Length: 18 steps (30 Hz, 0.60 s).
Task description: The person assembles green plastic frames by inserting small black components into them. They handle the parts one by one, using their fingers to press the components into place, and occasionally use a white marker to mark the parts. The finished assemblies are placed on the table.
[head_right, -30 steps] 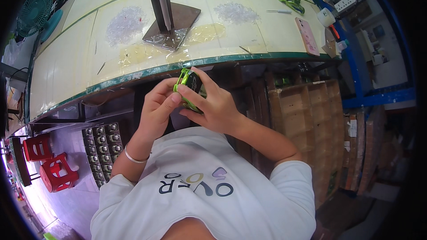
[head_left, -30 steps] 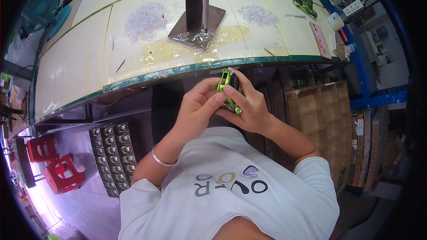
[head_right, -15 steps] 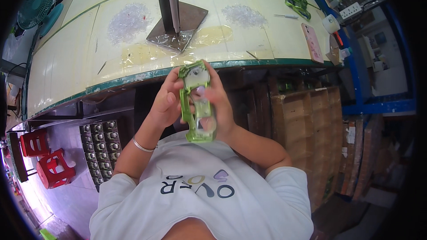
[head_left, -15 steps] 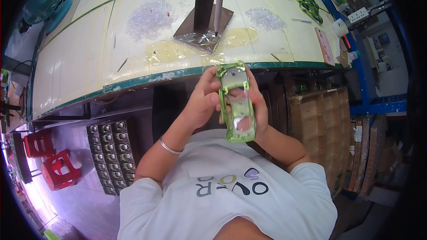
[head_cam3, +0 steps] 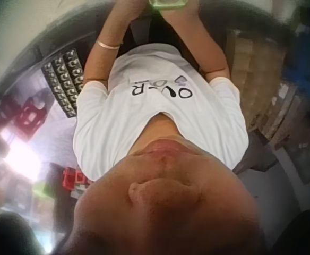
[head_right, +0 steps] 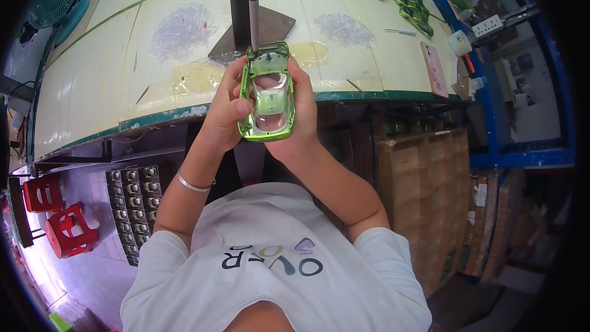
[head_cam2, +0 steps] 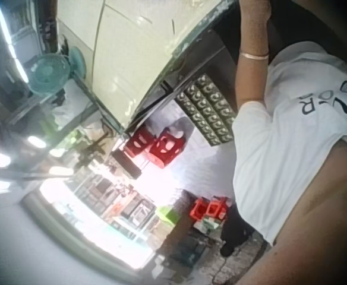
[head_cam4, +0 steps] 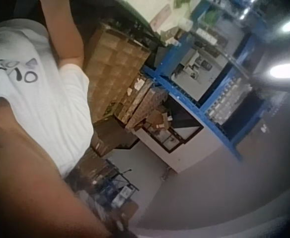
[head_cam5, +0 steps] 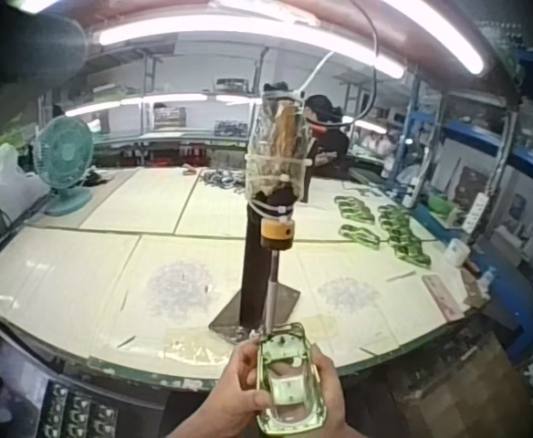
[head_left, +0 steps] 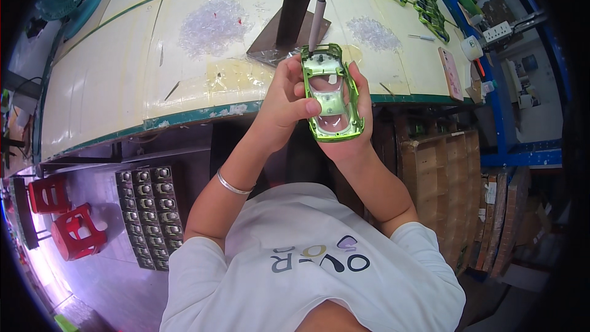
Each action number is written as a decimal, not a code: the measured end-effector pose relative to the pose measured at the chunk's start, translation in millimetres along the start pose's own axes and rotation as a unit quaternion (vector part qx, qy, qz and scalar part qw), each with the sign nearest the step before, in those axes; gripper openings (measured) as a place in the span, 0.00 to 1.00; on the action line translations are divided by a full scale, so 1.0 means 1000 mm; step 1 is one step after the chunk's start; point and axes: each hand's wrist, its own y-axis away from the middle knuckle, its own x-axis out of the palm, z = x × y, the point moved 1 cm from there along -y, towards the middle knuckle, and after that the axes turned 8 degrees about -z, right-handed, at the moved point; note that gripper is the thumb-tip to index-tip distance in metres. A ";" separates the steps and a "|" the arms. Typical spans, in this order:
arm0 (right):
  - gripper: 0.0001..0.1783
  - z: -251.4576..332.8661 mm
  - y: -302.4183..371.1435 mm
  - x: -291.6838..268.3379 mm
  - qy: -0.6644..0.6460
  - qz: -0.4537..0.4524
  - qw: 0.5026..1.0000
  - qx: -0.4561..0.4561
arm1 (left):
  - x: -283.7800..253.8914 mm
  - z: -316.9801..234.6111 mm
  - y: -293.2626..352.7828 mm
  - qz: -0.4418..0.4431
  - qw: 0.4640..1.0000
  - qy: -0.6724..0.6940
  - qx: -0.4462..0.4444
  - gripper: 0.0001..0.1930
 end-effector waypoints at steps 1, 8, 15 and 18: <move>0.26 0.000 0.000 0.001 -0.004 0.003 1.000 0.002 | 0.000 -0.001 0.000 0.002 1.000 -0.001 -0.002 0.46; 0.30 0.000 0.004 0.012 -0.007 0.026 1.000 -0.015 | 0.006 -0.008 0.001 0.003 1.000 -0.006 -0.006 0.44; 0.28 0.001 0.007 0.016 -0.002 -0.046 0.999 -0.021 | 0.010 -0.013 0.000 -0.001 1.000 -0.020 0.002 0.40; 0.29 0.002 0.008 0.010 -0.005 -0.035 0.999 -0.024 | 0.010 -0.012 0.000 -0.003 0.999 -0.034 0.001 0.39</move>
